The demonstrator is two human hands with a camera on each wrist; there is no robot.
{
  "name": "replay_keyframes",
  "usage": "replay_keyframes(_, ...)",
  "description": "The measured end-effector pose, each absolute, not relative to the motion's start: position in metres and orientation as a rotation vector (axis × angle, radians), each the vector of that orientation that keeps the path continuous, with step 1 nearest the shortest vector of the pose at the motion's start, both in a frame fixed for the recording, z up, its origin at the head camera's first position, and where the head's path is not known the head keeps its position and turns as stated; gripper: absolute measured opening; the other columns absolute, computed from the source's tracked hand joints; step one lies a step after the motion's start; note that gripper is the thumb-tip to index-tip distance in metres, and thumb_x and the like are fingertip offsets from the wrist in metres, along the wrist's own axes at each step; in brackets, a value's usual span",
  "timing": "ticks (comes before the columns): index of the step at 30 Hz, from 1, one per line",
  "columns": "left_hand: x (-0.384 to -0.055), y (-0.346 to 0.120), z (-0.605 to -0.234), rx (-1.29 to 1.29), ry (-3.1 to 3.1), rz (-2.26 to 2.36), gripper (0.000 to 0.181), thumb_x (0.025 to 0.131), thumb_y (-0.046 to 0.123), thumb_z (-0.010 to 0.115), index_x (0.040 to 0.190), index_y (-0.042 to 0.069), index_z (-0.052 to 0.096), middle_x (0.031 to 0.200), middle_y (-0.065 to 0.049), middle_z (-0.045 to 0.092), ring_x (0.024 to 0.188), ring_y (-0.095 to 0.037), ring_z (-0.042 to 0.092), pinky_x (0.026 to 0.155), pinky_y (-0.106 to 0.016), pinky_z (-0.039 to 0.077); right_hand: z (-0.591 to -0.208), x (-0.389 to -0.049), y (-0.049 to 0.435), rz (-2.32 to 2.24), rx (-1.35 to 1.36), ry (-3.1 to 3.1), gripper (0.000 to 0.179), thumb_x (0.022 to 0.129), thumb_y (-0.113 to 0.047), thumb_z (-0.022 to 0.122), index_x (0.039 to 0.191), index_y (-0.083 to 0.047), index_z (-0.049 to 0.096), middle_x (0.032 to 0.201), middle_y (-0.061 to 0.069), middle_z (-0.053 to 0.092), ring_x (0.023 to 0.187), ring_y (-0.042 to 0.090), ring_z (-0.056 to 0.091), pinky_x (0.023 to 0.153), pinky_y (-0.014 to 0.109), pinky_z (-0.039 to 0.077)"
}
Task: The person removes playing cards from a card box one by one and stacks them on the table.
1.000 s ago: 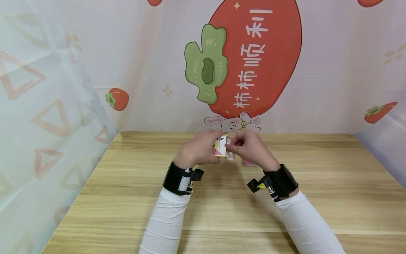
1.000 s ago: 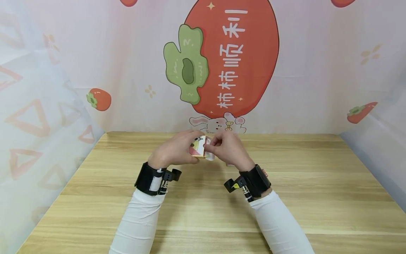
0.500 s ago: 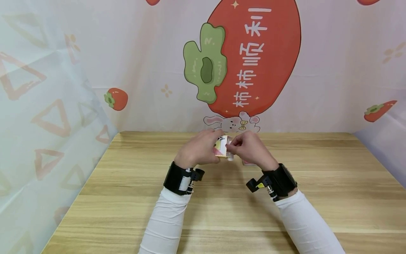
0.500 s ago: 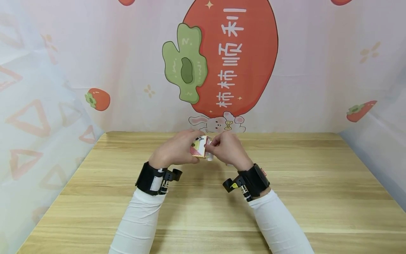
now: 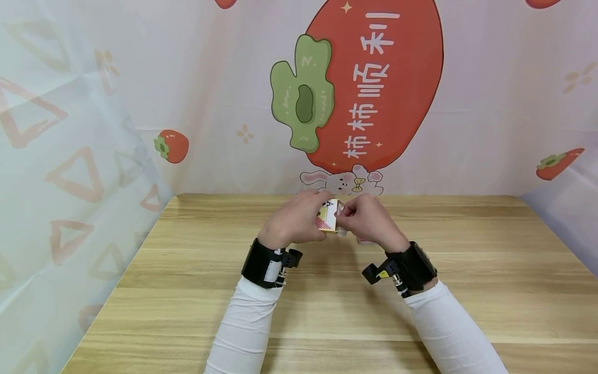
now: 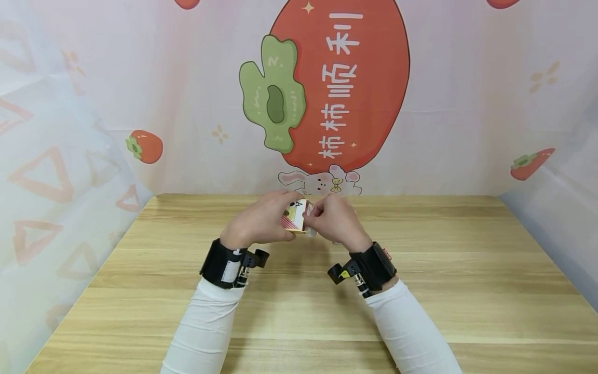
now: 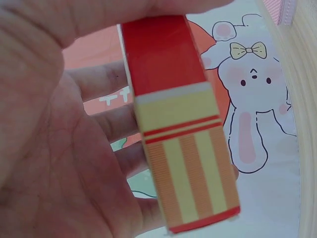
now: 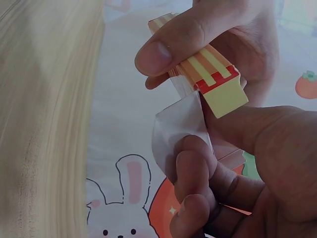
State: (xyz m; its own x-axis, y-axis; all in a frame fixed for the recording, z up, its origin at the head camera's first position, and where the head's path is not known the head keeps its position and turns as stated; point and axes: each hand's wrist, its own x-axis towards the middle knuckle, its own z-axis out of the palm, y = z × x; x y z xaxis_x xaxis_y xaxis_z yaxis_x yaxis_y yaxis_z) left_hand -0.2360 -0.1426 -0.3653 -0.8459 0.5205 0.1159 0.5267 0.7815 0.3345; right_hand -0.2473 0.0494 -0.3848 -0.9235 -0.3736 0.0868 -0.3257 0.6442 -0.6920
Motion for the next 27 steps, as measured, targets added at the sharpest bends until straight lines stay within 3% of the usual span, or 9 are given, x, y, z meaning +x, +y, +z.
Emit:
replay_keyframes(11,-0.2353,-0.1409,-0.3659,-0.860,-2.962,-0.567,0.068,0.072,0.016,0.090,0.132,0.011,0.058,0.108,-0.002,0.060,0.098,-0.019,0.054,0.082,-0.031,0.048,-0.3850,-0.2483,0.0513,-1.155,-0.575,2.738,0.023,0.092,-0.016,0.070,0.071,-0.006,0.074,0.069,0.004,0.068,0.056,0.017,0.053,0.050,0.028,0.039)
replay_keyframes(21,-0.2351,-0.1420,-0.3656,-0.818,-2.963,-0.591,0.072,0.071,0.015,0.091,0.135,0.012,0.058,0.112,-0.002,0.061,0.099,-0.019,0.055,0.085,-0.032,0.048,-0.3826,-0.2499,0.0548,-1.192,-0.585,2.667,0.022,0.093,-0.018,0.072,0.075,-0.005,0.073,0.072,0.009,0.066,0.056,0.017,0.047,0.049,0.027,0.031)
replay_keyframes(27,-0.2354,-0.1442,-0.3645,-0.805,-2.982,-0.629,0.075,0.072,0.015,0.089,0.139,0.012,0.056,0.116,-0.001,0.061,0.102,-0.018,0.054,0.087,-0.032,0.048,-0.3797,-0.2502,0.0592,-1.248,-0.590,2.616,0.025,0.094,-0.019,0.073,0.074,-0.004,0.071,0.071,0.009,0.064,0.064,0.020,0.048,0.053,0.028,0.033)
